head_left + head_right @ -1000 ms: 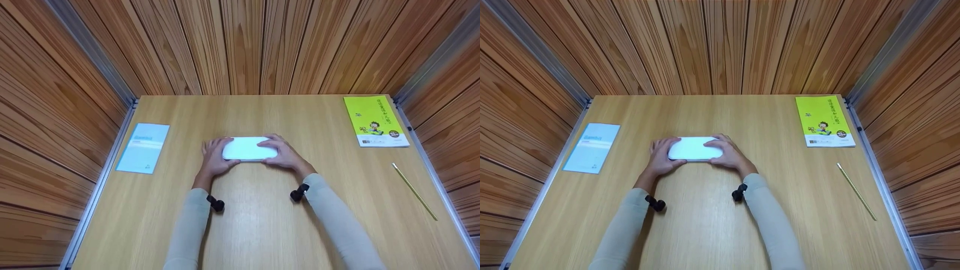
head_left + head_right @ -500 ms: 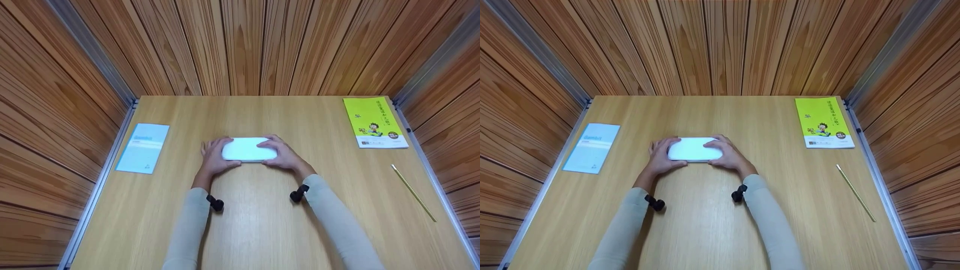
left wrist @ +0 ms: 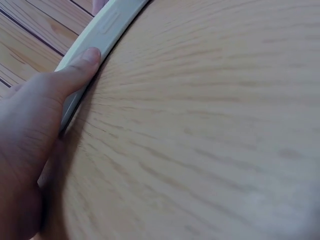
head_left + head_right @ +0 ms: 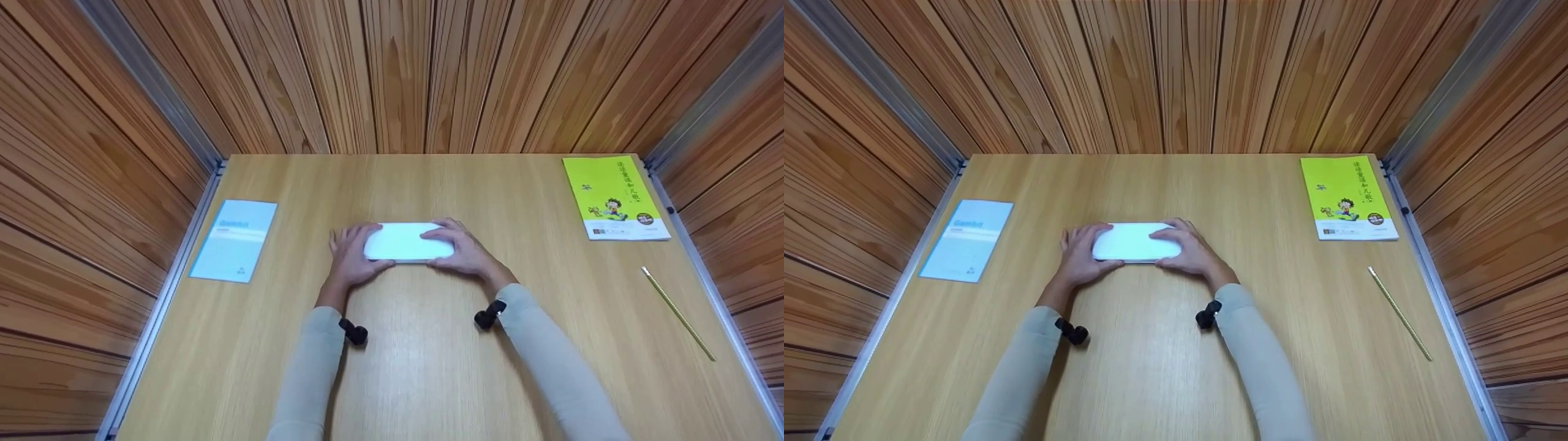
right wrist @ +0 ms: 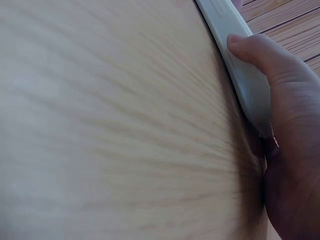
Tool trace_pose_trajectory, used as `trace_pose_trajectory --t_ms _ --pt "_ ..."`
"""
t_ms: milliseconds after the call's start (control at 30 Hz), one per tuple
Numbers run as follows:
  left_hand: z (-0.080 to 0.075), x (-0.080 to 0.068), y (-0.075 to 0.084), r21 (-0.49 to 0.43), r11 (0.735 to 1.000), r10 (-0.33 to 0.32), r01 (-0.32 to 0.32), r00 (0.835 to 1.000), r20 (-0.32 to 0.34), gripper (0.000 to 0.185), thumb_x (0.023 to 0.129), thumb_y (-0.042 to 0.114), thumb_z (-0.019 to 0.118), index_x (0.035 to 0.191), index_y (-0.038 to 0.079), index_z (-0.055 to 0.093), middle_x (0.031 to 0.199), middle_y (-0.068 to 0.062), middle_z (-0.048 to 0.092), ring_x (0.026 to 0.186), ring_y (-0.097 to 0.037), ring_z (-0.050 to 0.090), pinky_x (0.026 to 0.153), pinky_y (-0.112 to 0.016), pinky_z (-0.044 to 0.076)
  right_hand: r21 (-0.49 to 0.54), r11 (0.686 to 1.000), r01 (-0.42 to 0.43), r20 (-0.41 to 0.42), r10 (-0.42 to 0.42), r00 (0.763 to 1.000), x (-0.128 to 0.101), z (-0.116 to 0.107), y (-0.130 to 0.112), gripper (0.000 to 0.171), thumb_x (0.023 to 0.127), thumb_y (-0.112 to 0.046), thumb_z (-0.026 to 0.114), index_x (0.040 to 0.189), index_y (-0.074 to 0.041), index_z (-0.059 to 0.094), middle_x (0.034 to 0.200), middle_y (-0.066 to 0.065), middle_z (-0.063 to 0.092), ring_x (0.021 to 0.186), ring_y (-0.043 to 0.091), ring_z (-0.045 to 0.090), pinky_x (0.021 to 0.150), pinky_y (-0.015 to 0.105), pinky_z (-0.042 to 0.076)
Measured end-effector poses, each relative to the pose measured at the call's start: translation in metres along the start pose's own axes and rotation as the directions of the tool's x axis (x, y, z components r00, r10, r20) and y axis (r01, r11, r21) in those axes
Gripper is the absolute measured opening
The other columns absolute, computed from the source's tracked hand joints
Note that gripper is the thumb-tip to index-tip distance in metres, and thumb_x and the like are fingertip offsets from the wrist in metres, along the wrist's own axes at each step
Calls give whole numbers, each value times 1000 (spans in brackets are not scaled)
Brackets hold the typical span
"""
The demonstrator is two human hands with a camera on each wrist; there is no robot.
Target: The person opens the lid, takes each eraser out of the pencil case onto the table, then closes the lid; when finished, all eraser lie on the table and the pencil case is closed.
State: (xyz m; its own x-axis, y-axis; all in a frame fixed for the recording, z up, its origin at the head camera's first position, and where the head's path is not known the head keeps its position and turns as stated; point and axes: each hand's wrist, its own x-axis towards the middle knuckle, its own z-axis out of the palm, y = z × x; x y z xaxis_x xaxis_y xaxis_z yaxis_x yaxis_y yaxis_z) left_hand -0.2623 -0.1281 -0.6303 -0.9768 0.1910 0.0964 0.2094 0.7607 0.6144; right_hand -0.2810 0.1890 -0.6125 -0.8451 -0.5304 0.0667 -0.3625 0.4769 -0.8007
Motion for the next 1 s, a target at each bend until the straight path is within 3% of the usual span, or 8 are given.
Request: trace_pose_trajectory --t_ms 300,633,700,900,1000 --pt "1 1 2 8 1000 15 -15 1000 1 91 86 64 90 162 27 57 167 -10 59 159 -42 44 135 -82 0 38 999 -18 -17 19 1000 0 -5 -2 55 96 -25 90 149 -20 75 173 16 50 166 46 39 135 73 25" --pt "-1 -1 0 -50 999 -7 6 1000 -9 90 84 59 95 160 28 60 166 -11 60 158 -42 46 136 -80 0 42 999 -13 -5 13 1000 1 -3 -2 58 94 -25 91 150 -21 74 174 16 48 166 45 39 136 72 24" --pt "-2 -1 0 -67 998 -1 0 1000 -16 90 84 58 95 161 27 60 166 -10 61 157 -41 46 137 -77 4 54 998 -11 -13 11 1000 1 -2 -2 58 95 -24 91 150 -20 74 175 16 47 167 46 39 136 73 24" --pt "-2 -3 -2 -139 990 1 -5 1000 -29 91 83 53 98 161 25 61 165 -9 62 153 -36 49 131 -64 31 87 996 -19 -25 21 999 1 0 -2 58 96 -24 91 151 -20 73 180 16 42 171 46 32 138 73 18" --pt "-2 -4 -3 -172 985 -9 4 1000 -29 90 83 51 98 161 25 61 166 -8 62 153 -35 50 129 -62 35 101 995 -25 -37 29 999 0 1 -1 60 95 -24 91 152 -20 72 181 16 41 172 46 30 138 73 17"
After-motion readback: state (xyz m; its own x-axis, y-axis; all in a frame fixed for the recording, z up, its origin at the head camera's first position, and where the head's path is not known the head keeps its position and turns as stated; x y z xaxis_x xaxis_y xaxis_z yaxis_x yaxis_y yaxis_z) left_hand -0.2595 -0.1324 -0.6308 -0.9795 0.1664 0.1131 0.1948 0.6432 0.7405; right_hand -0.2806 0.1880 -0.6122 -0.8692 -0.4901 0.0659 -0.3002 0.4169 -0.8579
